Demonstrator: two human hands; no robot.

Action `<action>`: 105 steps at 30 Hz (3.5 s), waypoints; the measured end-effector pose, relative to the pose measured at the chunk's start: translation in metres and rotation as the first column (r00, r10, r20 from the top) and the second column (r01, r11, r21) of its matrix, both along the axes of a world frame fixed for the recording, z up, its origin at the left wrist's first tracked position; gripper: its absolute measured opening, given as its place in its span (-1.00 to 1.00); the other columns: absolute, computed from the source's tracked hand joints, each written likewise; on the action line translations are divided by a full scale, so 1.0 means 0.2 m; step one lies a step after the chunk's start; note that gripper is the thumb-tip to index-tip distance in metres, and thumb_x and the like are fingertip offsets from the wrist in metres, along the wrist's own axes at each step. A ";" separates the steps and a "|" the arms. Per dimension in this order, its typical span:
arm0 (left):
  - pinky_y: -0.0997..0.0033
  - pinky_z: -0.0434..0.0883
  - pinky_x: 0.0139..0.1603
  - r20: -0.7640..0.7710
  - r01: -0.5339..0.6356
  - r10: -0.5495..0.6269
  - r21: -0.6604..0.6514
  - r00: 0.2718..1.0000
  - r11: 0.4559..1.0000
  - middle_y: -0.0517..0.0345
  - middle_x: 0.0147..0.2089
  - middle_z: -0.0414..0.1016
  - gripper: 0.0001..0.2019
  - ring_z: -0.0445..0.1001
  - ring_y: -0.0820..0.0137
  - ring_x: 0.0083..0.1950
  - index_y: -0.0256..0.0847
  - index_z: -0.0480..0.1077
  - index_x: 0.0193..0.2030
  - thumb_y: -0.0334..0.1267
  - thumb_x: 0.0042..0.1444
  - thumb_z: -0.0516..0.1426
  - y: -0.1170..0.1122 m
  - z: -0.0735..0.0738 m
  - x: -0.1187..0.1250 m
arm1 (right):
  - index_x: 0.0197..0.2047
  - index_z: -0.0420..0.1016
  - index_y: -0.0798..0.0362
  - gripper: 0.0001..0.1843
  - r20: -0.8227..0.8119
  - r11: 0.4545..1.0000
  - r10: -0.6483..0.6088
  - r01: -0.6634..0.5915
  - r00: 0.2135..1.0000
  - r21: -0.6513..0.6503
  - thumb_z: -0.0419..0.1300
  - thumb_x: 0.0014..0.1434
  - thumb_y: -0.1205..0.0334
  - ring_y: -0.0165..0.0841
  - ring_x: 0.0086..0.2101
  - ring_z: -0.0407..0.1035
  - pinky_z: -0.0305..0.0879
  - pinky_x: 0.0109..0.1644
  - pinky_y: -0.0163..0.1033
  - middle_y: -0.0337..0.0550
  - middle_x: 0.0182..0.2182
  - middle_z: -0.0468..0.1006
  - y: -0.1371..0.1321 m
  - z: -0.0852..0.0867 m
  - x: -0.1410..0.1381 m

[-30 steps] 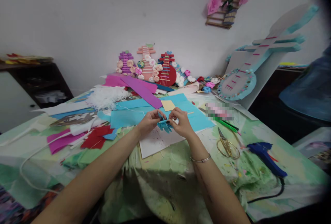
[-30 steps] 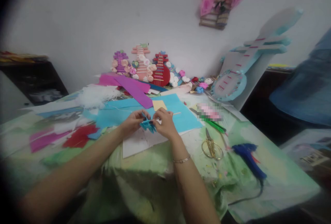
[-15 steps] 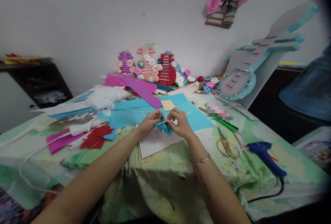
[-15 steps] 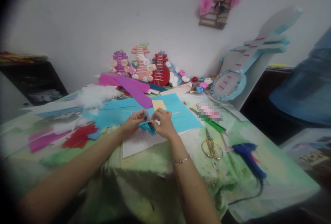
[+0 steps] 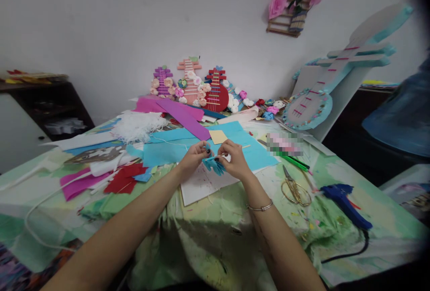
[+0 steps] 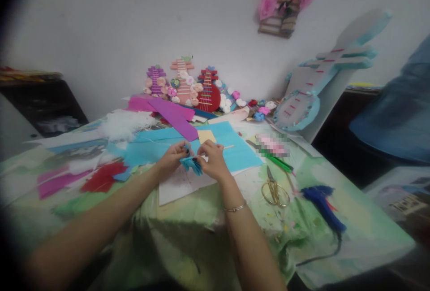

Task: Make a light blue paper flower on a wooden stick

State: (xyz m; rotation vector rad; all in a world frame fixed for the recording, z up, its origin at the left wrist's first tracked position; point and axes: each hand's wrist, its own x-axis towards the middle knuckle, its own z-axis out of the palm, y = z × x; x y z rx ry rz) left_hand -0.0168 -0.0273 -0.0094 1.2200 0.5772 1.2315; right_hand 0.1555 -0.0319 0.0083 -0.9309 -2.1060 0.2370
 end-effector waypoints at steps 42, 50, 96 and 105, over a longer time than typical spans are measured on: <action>0.21 0.07 -0.15 -0.414 -0.068 0.869 0.892 0.271 0.446 0.04 -0.31 0.50 -0.85 0.22 0.21 -0.15 -0.14 0.47 -0.28 -0.32 0.13 0.06 -0.01 -0.07 0.03 | -0.38 0.41 0.08 -0.91 0.206 0.945 -0.311 0.279 0.928 0.172 0.09 0.12 0.32 -0.32 -0.27 0.26 -0.09 -0.17 -0.17 -0.10 -0.31 0.43 0.03 -0.06 -0.03; 0.20 0.11 -0.13 -0.476 -0.086 0.824 0.849 0.308 0.522 0.02 -0.29 0.51 -0.86 0.23 0.21 -0.16 -0.17 0.47 -0.30 -0.39 0.08 0.07 0.00 -0.07 0.03 | -0.34 0.41 0.09 -0.89 0.294 0.927 -0.345 0.276 0.891 0.253 0.06 0.17 0.31 -0.31 -0.26 0.23 -0.14 -0.15 -0.13 -0.08 -0.29 0.40 0.00 -0.05 -0.06; 0.30 0.32 -0.12 -0.378 -0.099 0.398 0.609 0.836 0.787 0.03 -0.35 0.54 -0.92 0.43 0.30 -0.22 -0.14 0.58 -0.42 -0.24 -0.07 0.25 0.01 -0.02 0.00 | -0.53 0.38 0.11 -0.69 -0.569 0.850 -0.015 -0.289 0.822 -0.441 0.28 -0.14 0.02 -0.48 -0.52 0.19 0.13 -0.40 -0.33 -0.29 -0.60 0.34 0.07 -0.04 -0.01; 0.31 0.34 -0.14 -0.315 -0.158 0.380 0.552 0.870 0.819 0.02 -0.39 0.53 -0.91 0.42 0.31 -0.24 -0.17 0.58 -0.44 -0.23 -0.12 0.28 -0.01 0.00 0.00 | -0.51 0.31 0.08 -0.63 -0.610 0.878 0.019 -0.305 0.792 -0.370 0.25 -0.09 -0.05 -0.49 -0.54 0.15 0.09 -0.43 -0.34 -0.31 -0.59 0.28 0.07 -0.05 -0.02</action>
